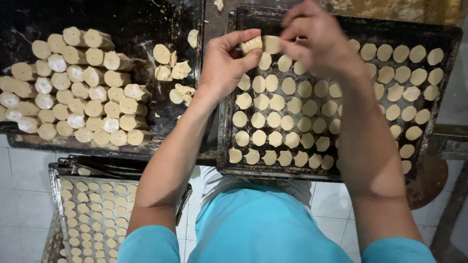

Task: The person repeatedly picks up small cylindrical stacks of dough from a tray and separates them into individual round pieces, placing them onto a second tray. The process is continuous and repetitive, focusing on organizing the dough pieces.

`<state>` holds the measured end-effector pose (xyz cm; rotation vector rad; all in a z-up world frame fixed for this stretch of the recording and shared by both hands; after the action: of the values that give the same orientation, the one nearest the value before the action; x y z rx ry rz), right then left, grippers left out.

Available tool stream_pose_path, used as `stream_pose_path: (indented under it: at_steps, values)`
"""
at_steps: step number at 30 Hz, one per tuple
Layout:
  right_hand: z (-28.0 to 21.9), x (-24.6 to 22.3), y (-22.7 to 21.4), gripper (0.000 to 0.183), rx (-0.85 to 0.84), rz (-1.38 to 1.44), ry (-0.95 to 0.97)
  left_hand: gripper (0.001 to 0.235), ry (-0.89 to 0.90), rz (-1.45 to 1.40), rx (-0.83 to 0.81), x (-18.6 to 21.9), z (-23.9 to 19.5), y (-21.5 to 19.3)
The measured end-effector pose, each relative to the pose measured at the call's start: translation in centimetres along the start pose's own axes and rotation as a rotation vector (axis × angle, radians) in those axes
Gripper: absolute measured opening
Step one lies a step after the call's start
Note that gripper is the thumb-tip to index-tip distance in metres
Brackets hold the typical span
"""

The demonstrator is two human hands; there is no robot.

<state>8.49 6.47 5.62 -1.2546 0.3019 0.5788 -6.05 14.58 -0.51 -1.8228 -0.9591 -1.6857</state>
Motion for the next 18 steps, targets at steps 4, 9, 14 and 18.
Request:
stream_pose_path:
  at_steps: [4, 9, 14, 18]
  values:
    - [0.2, 1.4, -0.6, 0.027, -0.016, 0.012, 0.154, 0.040, 0.106, 0.041, -0.013, 1.0, -0.5, -0.4]
    - [2.0, -1.3, 0.6, 0.016, -0.034, 0.182, 0.092, 0.036, 0.004, 0.063, -0.023, 1.0, -0.6, -0.4]
    - [2.3, -1.0, 2.3, 0.013, -0.093, 0.291, 0.163, 0.033, 0.010, 0.055, 0.024, 1.1, -0.7, -1.5]
    - [3.0, -0.2, 1.6, 0.020, -0.001, 0.036, 0.049, 0.034, 0.044, 0.040, 0.051, 1.1, -0.8, -2.5]
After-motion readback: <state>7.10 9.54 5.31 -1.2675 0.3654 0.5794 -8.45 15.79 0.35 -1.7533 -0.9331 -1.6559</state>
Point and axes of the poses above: each hand's wrist, its own z-axis towards the middle knuckle, its own y-axis out of the palm, x = y × z, the point moved 10 cm from there along z, towards the middle knuckle, and after that the axes turned 4 degrees about x, right-handed, at the moved point
